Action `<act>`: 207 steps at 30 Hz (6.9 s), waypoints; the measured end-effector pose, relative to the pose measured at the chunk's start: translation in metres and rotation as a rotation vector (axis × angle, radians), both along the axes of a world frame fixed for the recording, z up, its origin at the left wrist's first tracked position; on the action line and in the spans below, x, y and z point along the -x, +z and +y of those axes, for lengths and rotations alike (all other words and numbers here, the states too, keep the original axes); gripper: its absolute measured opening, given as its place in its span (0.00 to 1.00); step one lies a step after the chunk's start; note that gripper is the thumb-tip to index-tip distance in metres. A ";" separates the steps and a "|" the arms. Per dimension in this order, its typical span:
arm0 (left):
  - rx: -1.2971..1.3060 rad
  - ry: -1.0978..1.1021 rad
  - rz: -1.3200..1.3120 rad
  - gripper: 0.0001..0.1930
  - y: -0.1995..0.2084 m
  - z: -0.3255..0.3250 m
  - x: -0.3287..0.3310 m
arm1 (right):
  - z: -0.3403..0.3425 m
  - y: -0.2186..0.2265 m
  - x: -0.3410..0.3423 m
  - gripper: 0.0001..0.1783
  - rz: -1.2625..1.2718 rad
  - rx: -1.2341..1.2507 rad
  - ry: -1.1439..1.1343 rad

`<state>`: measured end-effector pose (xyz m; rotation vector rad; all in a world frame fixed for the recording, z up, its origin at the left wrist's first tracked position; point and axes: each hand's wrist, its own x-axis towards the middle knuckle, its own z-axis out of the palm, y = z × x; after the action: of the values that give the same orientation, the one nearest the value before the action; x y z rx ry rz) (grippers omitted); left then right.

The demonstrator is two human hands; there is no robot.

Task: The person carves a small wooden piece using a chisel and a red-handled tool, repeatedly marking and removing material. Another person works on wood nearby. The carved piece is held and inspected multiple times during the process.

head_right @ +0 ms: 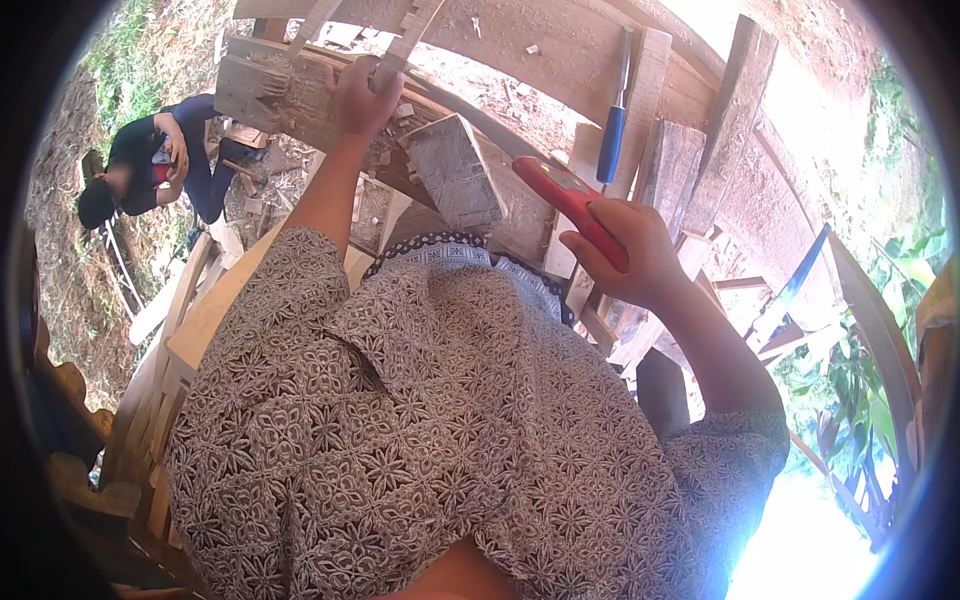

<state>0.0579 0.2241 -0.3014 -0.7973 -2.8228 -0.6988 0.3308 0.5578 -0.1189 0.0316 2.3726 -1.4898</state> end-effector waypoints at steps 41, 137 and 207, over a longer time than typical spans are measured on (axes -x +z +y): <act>-0.092 -0.062 -0.143 0.21 0.124 -0.187 0.009 | -0.133 0.096 -0.004 0.16 0.099 0.133 -0.063; -0.112 -0.049 0.029 0.19 0.053 -0.116 -0.005 | -0.124 0.011 -0.010 0.15 0.068 -0.021 -0.166; 0.010 -0.002 0.008 0.21 0.048 -0.076 -0.026 | -0.130 0.088 0.027 0.16 -0.057 -0.071 -0.218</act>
<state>0.0843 0.1483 -0.2530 -0.8025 -2.8213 -0.6807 0.3038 0.4282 -0.0310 0.3551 2.4385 -1.4753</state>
